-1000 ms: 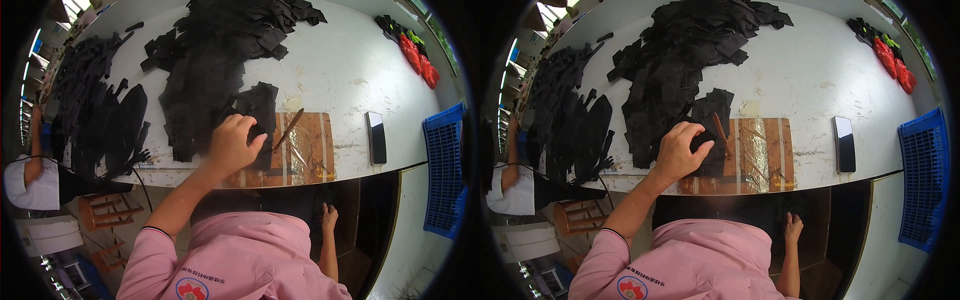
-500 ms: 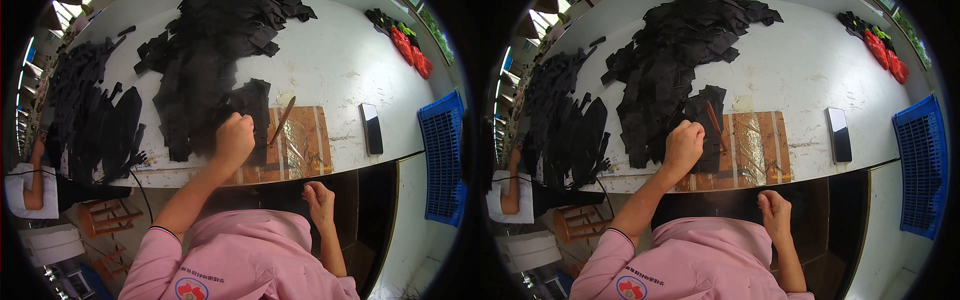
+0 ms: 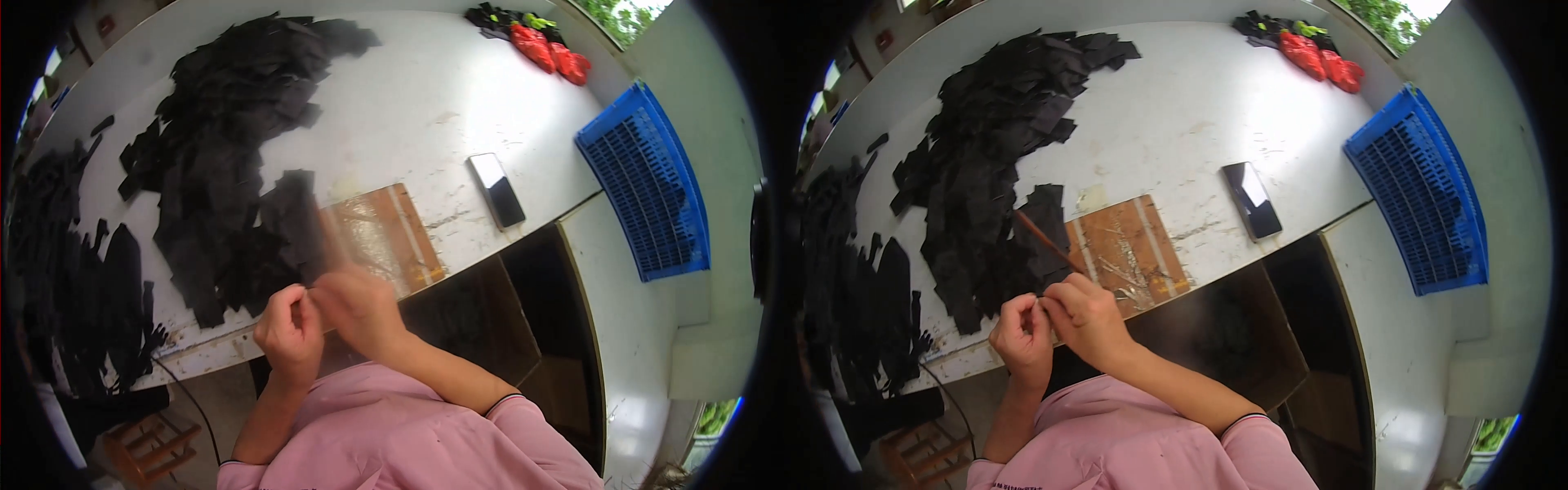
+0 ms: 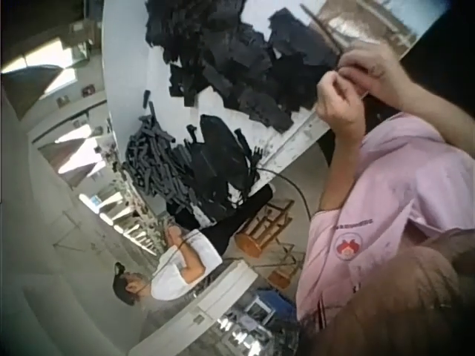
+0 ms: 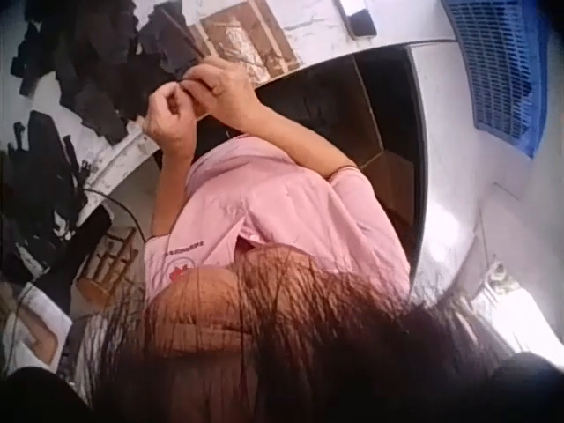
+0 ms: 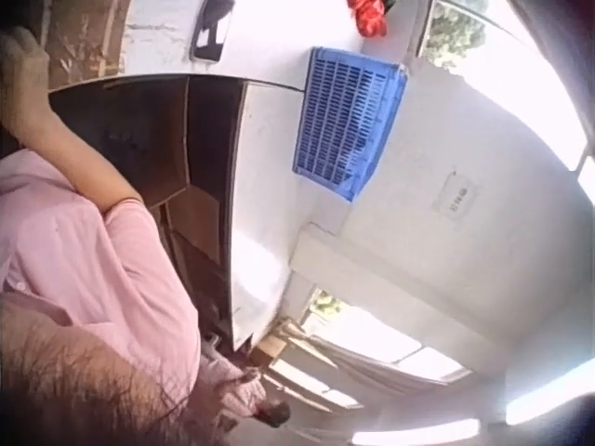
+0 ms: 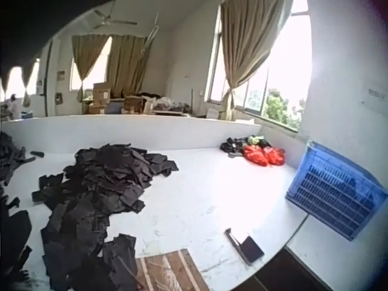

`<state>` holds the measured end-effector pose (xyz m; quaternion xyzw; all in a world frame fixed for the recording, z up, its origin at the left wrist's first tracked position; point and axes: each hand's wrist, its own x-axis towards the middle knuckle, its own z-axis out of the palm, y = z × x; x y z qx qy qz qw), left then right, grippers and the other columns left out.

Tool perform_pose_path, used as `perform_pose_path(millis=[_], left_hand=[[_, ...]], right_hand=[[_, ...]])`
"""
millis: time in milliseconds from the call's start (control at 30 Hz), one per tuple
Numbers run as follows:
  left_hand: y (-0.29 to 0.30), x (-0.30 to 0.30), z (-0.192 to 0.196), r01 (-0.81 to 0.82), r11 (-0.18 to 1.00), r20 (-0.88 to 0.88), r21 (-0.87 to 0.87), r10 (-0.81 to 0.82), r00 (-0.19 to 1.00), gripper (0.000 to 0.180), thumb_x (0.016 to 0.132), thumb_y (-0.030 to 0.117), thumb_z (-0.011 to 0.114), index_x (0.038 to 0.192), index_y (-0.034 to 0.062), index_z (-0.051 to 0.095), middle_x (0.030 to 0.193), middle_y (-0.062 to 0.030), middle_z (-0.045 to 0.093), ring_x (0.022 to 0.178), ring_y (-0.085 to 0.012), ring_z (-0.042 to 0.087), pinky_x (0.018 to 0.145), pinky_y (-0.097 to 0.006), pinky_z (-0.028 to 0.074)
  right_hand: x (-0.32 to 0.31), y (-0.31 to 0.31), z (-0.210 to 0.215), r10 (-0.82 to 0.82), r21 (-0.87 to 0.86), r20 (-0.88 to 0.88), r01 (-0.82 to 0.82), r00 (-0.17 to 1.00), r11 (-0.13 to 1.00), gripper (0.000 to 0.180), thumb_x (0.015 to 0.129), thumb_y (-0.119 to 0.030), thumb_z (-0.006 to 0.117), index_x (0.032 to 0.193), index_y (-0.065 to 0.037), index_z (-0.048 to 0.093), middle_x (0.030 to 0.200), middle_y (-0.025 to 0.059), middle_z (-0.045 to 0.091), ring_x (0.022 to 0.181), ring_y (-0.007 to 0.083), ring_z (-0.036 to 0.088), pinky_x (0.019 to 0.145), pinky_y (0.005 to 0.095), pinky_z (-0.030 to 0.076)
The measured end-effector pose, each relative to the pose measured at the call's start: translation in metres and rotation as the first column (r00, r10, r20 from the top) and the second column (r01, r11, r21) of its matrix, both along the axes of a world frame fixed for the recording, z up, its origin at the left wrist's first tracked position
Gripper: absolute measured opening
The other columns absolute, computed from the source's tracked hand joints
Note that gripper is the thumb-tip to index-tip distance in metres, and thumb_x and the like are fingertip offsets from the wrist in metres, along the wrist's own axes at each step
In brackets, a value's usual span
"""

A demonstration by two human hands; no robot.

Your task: Applying adhesive and folding small fabric pieces for shoe manufacturing.

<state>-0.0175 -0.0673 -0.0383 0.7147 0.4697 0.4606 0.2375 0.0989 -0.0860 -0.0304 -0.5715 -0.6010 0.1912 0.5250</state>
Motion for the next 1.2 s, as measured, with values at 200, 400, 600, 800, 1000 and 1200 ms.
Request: perform_pose_path(millis=[200, 400, 600, 800, 1000, 1200], left_hand=[[0.012, -0.002, -0.007, 0.311, 0.778, 0.634, -0.546, 0.14, 0.761, 0.022, 0.077, -0.006, 0.055, 0.095, 0.0011, 0.044, 0.066, -0.0032, 0.052, 0.044, -0.0029, 0.038, 0.037, -0.016, 0.029], [0.019, -0.016, 0.007, 0.675, 0.526, 0.848, -0.517, 0.211, 0.485, 0.026, 0.07, -0.007, 0.052, 0.094, 0.0018, 0.044, 0.067, -0.0023, 0.047, 0.04, -0.0024, 0.033, 0.036, -0.014, 0.025], [0.011, -0.005, -0.024, 0.026, 0.947, 0.339, -0.321, 0.089, 0.936, 0.023, 0.068, -0.012, 0.045, 0.087, 0.0002, 0.048, 0.077, -0.0023, 0.053, 0.054, -0.0021, 0.043, 0.049, -0.014, 0.032], [0.01, -0.018, 0.002, 0.64, 0.646, 0.84, -0.415, 0.002, 0.542, 0.026, 0.069, -0.012, 0.047, 0.092, -0.0008, 0.045, 0.079, -0.0095, 0.056, 0.049, -0.0033, 0.042, 0.039, -0.015, 0.027], [0.001, -0.021, 0.028, 0.858, 0.455, 0.936, -0.237, -0.129, 0.327, 0.052, 0.069, -0.007, 0.059, 0.116, -0.0065, 0.039, 0.08, -0.0134, 0.059, 0.051, -0.0058, 0.049, 0.036, -0.015, 0.031], [-0.007, -0.003, 0.017, 0.276, 0.915, 0.555, -0.294, -0.071, 0.829, 0.018, 0.078, 0.0, 0.058, 0.095, -0.0026, 0.056, 0.09, -0.0075, 0.058, 0.072, -0.0092, 0.054, 0.064, -0.017, 0.041]], right_hand=[[-0.001, 0.0, -0.026, -0.081, 0.043, 0.365, 0.07, 0.927, 0.997, 0.018, 0.068, -0.006, 0.059, 0.084, -0.004, 0.051, 0.075, 0.0099, 0.044, 0.062, 0.0278, 0.051, 0.053, 0.0349, 0.043], [0.007, 0.005, -0.027, 0.179, -0.111, -0.529, -0.276, 0.83, 0.955, 0.009, 0.078, -0.01, 0.059, 0.076, -0.002, 0.057, 0.067, 0.0012, 0.049, 0.058, 0.0111, 0.048, 0.05, 0.0239, 0.039], [-0.004, -0.002, -0.031, 0.007, -0.091, -0.989, -0.642, 0.149, 0.761, 0.016, 0.086, -0.021, 0.055, 0.078, -0.007, 0.053, 0.06, -0.0032, 0.046, 0.052, 0.0044, 0.041, 0.046, 0.0187, 0.03], [0.002, -0.003, -0.034, 0.059, -0.133, -0.947, -0.55, 0.317, 0.825, 0.02, 0.086, -0.025, 0.054, 0.074, -0.009, 0.052, 0.063, -0.0045, 0.047, 0.052, 0.0038, 0.042, 0.045, 0.0172, 0.033], [0.007, -0.005, -0.001, 0.209, 0.055, -0.962, -0.623, 0.177, 0.78, 0.019, 0.087, -0.024, 0.053, 0.077, -0.008, 0.052, 0.08, -0.003, 0.051, 0.065, 0.0043, 0.05, 0.059, 0.0175, 0.043], [0.012, -0.002, 0.01, 0.236, 0.199, -0.243, -0.19, 0.941, 0.961, 0.009, 0.079, -0.005, 0.056, 0.08, -0.001, 0.048, 0.082, 0.0087, 0.05, 0.071, 0.0208, 0.053, 0.06, 0.0282, 0.043]])
